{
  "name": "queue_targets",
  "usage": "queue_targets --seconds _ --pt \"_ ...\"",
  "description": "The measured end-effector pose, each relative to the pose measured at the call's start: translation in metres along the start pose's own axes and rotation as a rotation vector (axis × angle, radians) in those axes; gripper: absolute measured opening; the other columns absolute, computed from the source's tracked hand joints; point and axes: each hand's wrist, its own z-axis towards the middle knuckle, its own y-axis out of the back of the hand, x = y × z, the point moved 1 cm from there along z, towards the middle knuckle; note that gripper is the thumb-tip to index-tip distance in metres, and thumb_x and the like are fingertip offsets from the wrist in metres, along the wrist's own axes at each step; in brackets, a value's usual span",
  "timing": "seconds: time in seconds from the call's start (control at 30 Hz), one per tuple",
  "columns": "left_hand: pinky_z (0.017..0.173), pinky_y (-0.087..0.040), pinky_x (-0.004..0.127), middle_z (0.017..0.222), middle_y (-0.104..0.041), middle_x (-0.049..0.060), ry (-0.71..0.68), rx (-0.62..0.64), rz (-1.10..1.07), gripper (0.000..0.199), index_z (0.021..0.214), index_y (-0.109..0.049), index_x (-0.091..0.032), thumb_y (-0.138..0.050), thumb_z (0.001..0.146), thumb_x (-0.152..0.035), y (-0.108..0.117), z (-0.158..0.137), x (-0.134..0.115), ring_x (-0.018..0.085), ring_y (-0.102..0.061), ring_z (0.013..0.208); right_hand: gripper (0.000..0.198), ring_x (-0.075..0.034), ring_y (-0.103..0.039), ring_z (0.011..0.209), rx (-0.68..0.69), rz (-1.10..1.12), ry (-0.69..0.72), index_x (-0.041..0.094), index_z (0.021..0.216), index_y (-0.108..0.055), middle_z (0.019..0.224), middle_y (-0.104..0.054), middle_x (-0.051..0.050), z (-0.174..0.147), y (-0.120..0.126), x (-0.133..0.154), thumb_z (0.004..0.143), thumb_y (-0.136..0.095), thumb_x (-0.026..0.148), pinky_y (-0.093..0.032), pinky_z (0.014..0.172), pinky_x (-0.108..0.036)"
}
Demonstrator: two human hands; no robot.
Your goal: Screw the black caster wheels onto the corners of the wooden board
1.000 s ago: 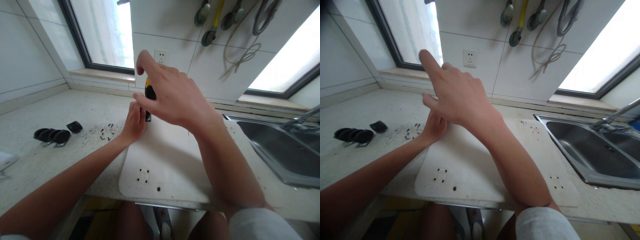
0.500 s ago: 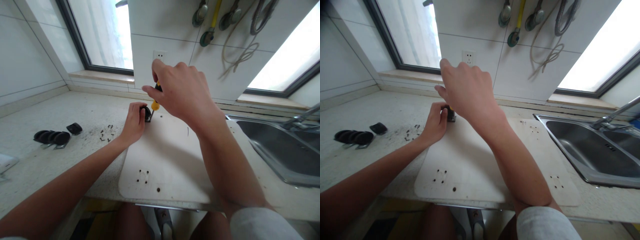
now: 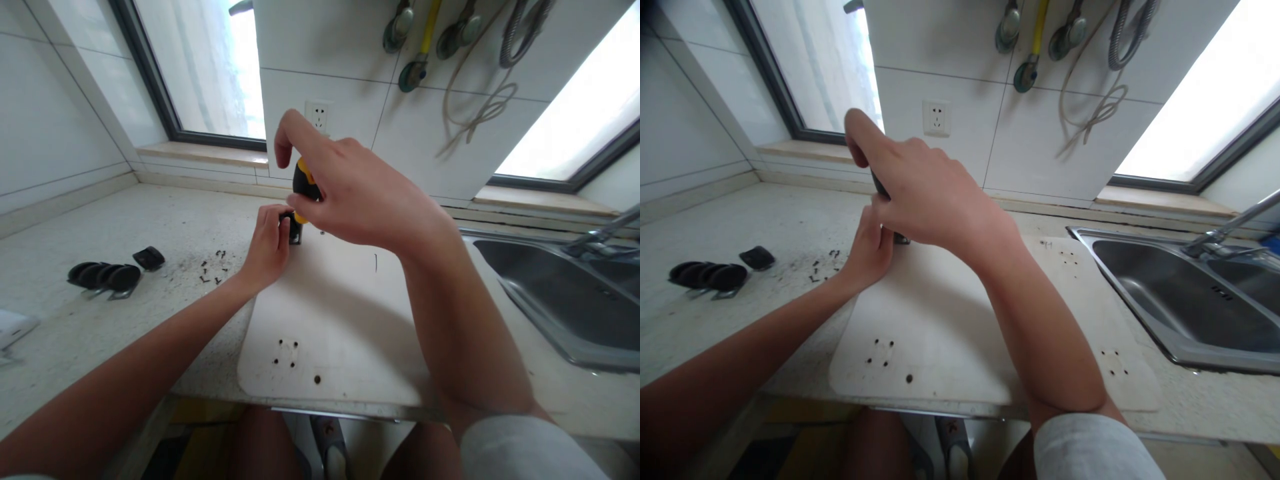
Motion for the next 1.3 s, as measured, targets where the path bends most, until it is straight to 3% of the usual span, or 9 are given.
queue_targets --seconds 0.13,0.27,0.43,0.6,0.73,0.87,1.0,1.07,1.3 --pt "0.11 -0.059 0.063 0.128 -0.066 0.017 -0.001 -0.001 -0.006 0.024 0.124 -0.057 -0.027 -0.038 0.121 -0.041 0.0 0.0 -0.001 0.033 -0.064 0.125 0.03 -0.034 -0.069 0.098 -0.094 -0.11 -0.09 0.028 0.13 -0.059 0.113 -0.078 -0.011 0.001 -0.001 -0.002 0.105 -0.067 0.044 -0.039 0.075 -0.039" --pt "0.109 -0.059 0.063 0.127 -0.065 0.017 0.008 0.004 -0.008 0.025 0.131 -0.056 -0.027 -0.037 0.121 -0.04 0.0 0.001 -0.001 0.034 -0.063 0.124 0.035 -0.029 -0.069 0.097 -0.021 0.016 0.051 0.032 0.141 -0.053 0.117 -0.078 -0.007 0.0 -0.002 0.0 0.107 -0.06 0.035 -0.04 0.075 -0.036" --pt "0.111 -0.059 0.062 0.129 -0.065 0.017 -0.005 0.01 -0.006 0.025 0.13 -0.058 -0.027 -0.038 0.121 -0.039 0.0 0.0 -0.001 0.033 -0.063 0.126 0.029 -0.035 -0.071 0.102 -0.114 -0.118 -0.122 0.025 0.131 -0.059 0.113 -0.078 -0.014 0.002 -0.004 0.002 0.109 -0.062 0.044 -0.043 0.079 -0.039" --pt "0.114 -0.057 0.063 0.131 -0.065 0.018 0.001 0.023 -0.003 0.029 0.135 -0.057 -0.026 -0.037 0.121 -0.041 0.0 0.0 0.0 0.034 -0.062 0.128 0.033 -0.03 -0.07 0.102 -0.036 -0.01 0.011 0.032 0.138 -0.058 0.124 -0.078 -0.008 0.001 -0.004 0.001 0.106 -0.063 0.033 -0.045 0.08 -0.037" --pt "0.115 -0.057 0.064 0.131 -0.065 0.018 0.006 0.024 -0.018 0.027 0.132 -0.058 -0.027 -0.038 0.12 -0.04 0.0 -0.001 0.001 0.034 -0.062 0.129 0.026 -0.035 -0.07 0.106 -0.095 -0.105 -0.107 0.027 0.131 -0.064 0.121 -0.079 -0.013 0.0 -0.003 -0.001 0.107 -0.065 0.039 -0.043 0.08 -0.039" --pt "0.115 -0.057 0.064 0.129 -0.064 0.018 0.037 0.036 -0.008 0.03 0.136 -0.057 -0.026 -0.037 0.12 -0.041 0.0 0.0 0.001 0.035 -0.061 0.13 0.037 -0.03 -0.07 0.105 -0.005 0.014 0.049 0.033 0.144 -0.059 0.125 -0.08 -0.008 -0.001 -0.001 0.003 0.107 -0.063 0.032 -0.044 0.079 -0.037" --pt "0.117 -0.055 0.065 0.131 -0.065 0.017 0.025 0.043 -0.012 0.031 0.137 -0.056 -0.027 -0.037 0.121 -0.045 0.001 0.002 -0.002 0.034 -0.061 0.13 0.021 -0.033 -0.071 0.1 -0.071 -0.119 -0.084 0.027 0.126 -0.068 0.115 -0.079 -0.013 0.001 -0.002 0.005 0.106 -0.066 0.036 -0.041 0.077 -0.038" --pt "0.115 -0.056 0.064 0.13 -0.065 0.017 0.013 0.039 -0.017 0.031 0.134 -0.057 -0.027 -0.037 0.121 -0.047 0.002 0.002 -0.003 0.034 -0.062 0.129 0.023 -0.035 -0.071 0.1 -0.105 -0.143 -0.11 0.026 0.122 -0.069 0.113 -0.079 -0.015 0.003 -0.004 0.003 0.106 -0.067 0.042 -0.04 0.075 -0.038" --pt "0.112 -0.058 0.063 0.129 -0.065 0.017 0.018 0.017 -0.026 0.034 0.126 -0.061 -0.028 -0.038 0.121 -0.052 0.002 0.001 -0.003 0.034 -0.063 0.125 0.029 -0.028 -0.068 0.098 -0.039 0.059 -0.041 0.035 0.136 -0.058 0.116 -0.08 -0.006 0.006 -0.004 -0.016 0.107 -0.056 0.033 -0.042 0.076 -0.037"
